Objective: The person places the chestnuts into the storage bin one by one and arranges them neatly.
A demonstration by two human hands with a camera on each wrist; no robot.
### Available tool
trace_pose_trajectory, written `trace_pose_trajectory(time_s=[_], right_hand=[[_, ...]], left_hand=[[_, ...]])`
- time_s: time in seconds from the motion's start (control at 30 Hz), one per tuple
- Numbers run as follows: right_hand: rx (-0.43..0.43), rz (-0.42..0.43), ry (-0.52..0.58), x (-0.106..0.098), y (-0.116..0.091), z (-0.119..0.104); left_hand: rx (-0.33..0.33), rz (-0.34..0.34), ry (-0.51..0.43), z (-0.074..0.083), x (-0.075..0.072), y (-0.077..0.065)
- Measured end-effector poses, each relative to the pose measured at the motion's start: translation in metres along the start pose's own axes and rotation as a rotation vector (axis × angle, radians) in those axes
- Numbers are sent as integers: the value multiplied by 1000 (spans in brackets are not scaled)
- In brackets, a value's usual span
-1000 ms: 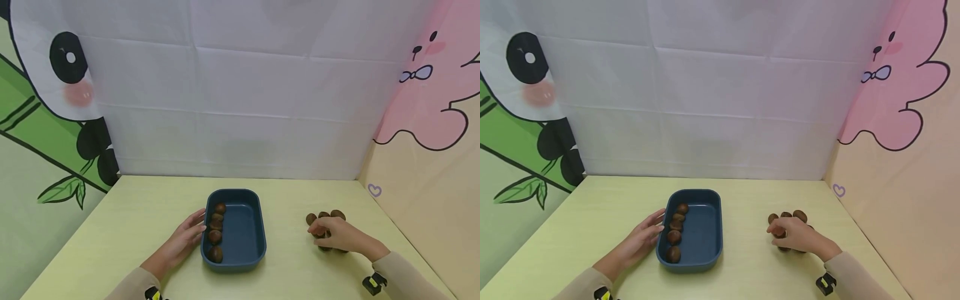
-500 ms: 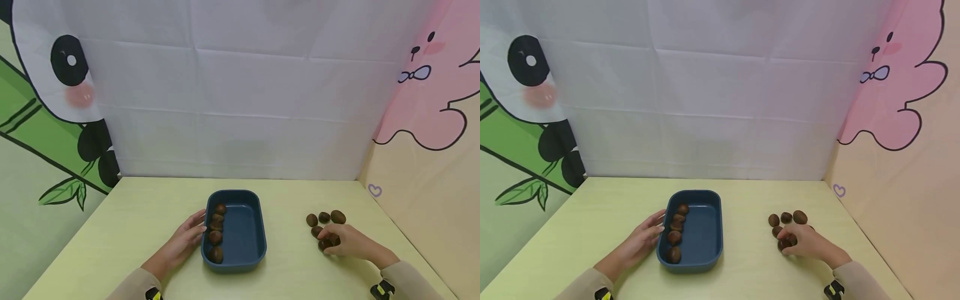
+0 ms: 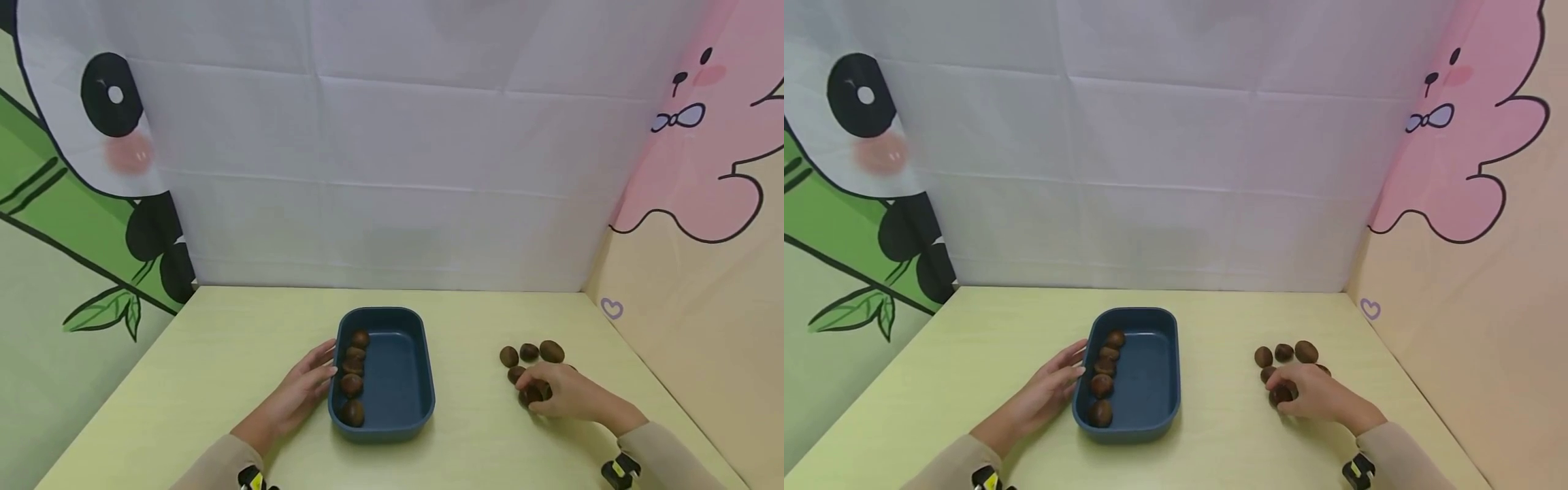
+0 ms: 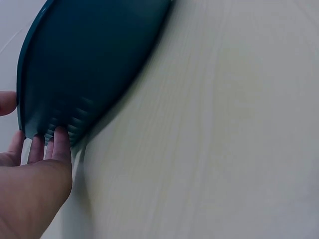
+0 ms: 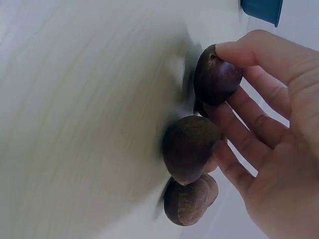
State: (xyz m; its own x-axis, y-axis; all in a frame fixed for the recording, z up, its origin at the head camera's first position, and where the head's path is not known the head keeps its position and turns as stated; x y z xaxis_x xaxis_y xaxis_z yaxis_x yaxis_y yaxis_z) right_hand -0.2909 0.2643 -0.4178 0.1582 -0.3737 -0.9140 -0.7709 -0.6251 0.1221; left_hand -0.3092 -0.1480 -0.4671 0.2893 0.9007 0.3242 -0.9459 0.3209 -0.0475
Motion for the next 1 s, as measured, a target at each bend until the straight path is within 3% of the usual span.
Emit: trace_pose_trajectory(time_s=[0.2,0.4,0.57,1.0], right_hand=[[-11,5,-13,-9,9,-8],[-41,26,11,-24,30,-25],[-43,20,50,-29,58,-41],[-155,-27,172,-26,147,-106]], left_hand=[[3,2,7,2,1,1],[8,-10,-2,2,1,3],[10,-12,-9,1,1,3],[7,1,-3,1,1,2]])
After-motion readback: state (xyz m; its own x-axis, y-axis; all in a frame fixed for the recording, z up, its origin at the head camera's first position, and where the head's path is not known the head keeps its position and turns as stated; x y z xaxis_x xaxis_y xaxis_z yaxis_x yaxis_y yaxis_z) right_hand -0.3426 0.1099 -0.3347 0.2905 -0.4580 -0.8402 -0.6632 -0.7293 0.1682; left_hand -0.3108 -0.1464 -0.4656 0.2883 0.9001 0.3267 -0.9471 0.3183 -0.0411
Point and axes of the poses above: each hand's wrist, its own y-axis towards the middle knuckle, its own x-axis out of the palm, z = x × y, the point moved 9 cm from there along y, towards the middle knuckle, and after that the axes turned 6 degrees about -y, right-handed, at the moved point
